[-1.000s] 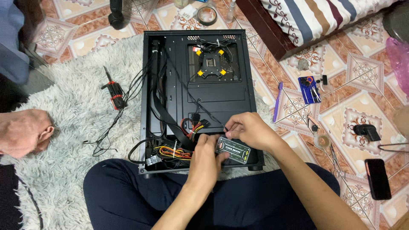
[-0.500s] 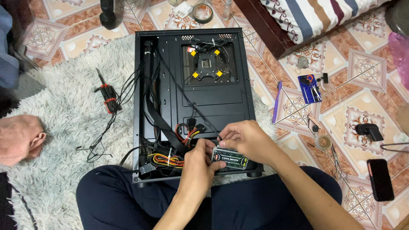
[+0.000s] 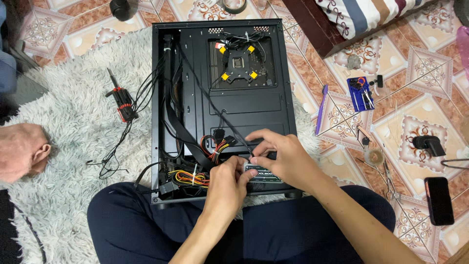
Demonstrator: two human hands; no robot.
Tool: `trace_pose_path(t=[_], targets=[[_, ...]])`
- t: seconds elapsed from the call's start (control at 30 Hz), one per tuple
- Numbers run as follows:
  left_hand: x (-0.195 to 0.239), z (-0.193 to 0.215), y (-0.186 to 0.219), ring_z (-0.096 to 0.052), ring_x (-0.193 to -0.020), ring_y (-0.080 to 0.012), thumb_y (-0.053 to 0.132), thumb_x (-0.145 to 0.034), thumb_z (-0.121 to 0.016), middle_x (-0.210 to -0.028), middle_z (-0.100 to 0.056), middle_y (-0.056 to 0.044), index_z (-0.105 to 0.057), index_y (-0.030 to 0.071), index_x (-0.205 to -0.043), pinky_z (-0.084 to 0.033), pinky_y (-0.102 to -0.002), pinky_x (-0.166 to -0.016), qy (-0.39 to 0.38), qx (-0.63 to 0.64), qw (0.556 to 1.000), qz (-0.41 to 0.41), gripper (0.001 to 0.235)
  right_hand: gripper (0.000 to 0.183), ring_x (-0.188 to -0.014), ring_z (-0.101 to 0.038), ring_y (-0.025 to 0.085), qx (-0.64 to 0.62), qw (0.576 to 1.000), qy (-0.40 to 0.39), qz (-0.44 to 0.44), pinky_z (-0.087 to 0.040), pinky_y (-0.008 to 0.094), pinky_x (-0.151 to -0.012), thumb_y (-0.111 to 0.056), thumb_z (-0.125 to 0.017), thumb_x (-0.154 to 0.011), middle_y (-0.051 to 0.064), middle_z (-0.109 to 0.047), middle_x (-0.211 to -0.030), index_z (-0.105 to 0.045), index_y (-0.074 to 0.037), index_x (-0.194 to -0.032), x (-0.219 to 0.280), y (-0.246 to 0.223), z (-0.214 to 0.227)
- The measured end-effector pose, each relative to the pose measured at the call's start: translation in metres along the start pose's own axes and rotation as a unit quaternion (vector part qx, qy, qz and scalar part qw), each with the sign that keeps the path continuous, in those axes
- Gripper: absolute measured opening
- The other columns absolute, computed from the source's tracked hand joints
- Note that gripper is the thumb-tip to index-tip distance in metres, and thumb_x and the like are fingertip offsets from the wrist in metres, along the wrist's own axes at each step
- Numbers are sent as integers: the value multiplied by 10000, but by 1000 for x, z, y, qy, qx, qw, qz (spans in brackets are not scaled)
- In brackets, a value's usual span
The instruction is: The person sits on the floor and organizes cables inside an open computer case. They route power and data cables, connect them to a power supply unit, and secure them with zip ties to tidy the interior.
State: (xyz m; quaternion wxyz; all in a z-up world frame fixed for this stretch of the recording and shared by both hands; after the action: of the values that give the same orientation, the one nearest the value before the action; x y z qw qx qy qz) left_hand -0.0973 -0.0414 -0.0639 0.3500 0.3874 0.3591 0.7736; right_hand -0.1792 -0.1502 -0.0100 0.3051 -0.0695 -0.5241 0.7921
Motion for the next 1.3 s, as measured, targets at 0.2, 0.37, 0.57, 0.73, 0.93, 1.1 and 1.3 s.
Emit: trace_pose_path(t=[0.2, 0.37, 0.57, 0.73, 0.93, 1.1, 1.3], targets=[[-6, -2, -7, -725, -685, -333, 206, -866, -814, -787, -760, -164, -755, 23, -963, -540, -400, -610, 4, 16, 1000, -3, 215, 490, -842, -789, 346, 83, 992, -42, 87, -606, 431, -784, 26, -708, -840, 157, -808, -848, -648, -110, -1308, 0, -22, -7], [-5, 0, -9, -715, -657, -267, 185, -856, -829, -747, -752, -148, -763, -8, -954, -553, -345, -600, 22, 44, 999, 0, 226, 442, -838, -778, 367, 120, 985, -49, 118, -610, 441, -776, 25, -666, -893, 175, -795, -868, -637, -78, -1322, 0, -13, -17], [-7, -1, -15, -674, -635, -238, 190, -863, -825, -737, -745, -148, -779, -27, -967, -524, -340, -596, 25, 60, 998, 18, 245, 407, -806, -765, 348, 118, 986, -45, 112, -611, 427, -744, 5, -674, -893, 134, -784, -835, -655, -96, -1287, 0, -10, -17], [-10, -4, -21, -642, -591, -223, 191, -853, -825, -692, -737, -123, -789, -14, -929, -499, -339, -571, 22, 44, 999, 19, 222, 403, -821, -765, 345, 127, 982, -36, 136, -608, 421, -747, -5, -678, -897, 124, -783, -854, -669, -90, -1290, 0, -5, -20], [-7, 0, -10, -727, -586, -209, 164, -840, -849, -755, -773, -163, -782, -28, -1045, -519, -281, -492, 5, 50, 999, -4, 289, 418, -835, -774, 332, 113, 985, -26, 129, -617, 415, -772, -17, -674, -914, 132, -785, -865, -670, -86, -1326, 8, 0, -17], [18, 18, 5, -783, -719, -243, 77, -895, -775, -980, -774, -291, -642, -127, -1279, -637, -326, -614, -4, 116, 993, -3, 455, 379, -1049, -761, 317, 94, 982, 74, 149, -593, 421, -904, -49, -706, -908, 95, -803, -1103, -682, -96, -1283, 40, -17, 9], [73, 124, 33, -781, -953, -152, 193, -921, -725, -1061, -823, -33, -796, 105, -1086, -567, -299, -905, 110, -86, 971, -192, 200, 235, -1168, -660, 277, 185, 967, 28, 175, -497, 411, -1004, -222, -654, -969, 76, -713, -1299, -738, -93, -1147, 63, 16, -5]])
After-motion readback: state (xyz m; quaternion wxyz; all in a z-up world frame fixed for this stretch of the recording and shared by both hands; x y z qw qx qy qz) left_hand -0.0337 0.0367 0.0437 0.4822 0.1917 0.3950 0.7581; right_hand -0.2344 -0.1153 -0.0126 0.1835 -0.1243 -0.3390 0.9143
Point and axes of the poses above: each hand's wrist, its own x-axis away from the middle knuckle, its own z-axis out of the back of the hand, y = z × x, the point moved 10 cm from there along -x, towards the middle knuckle
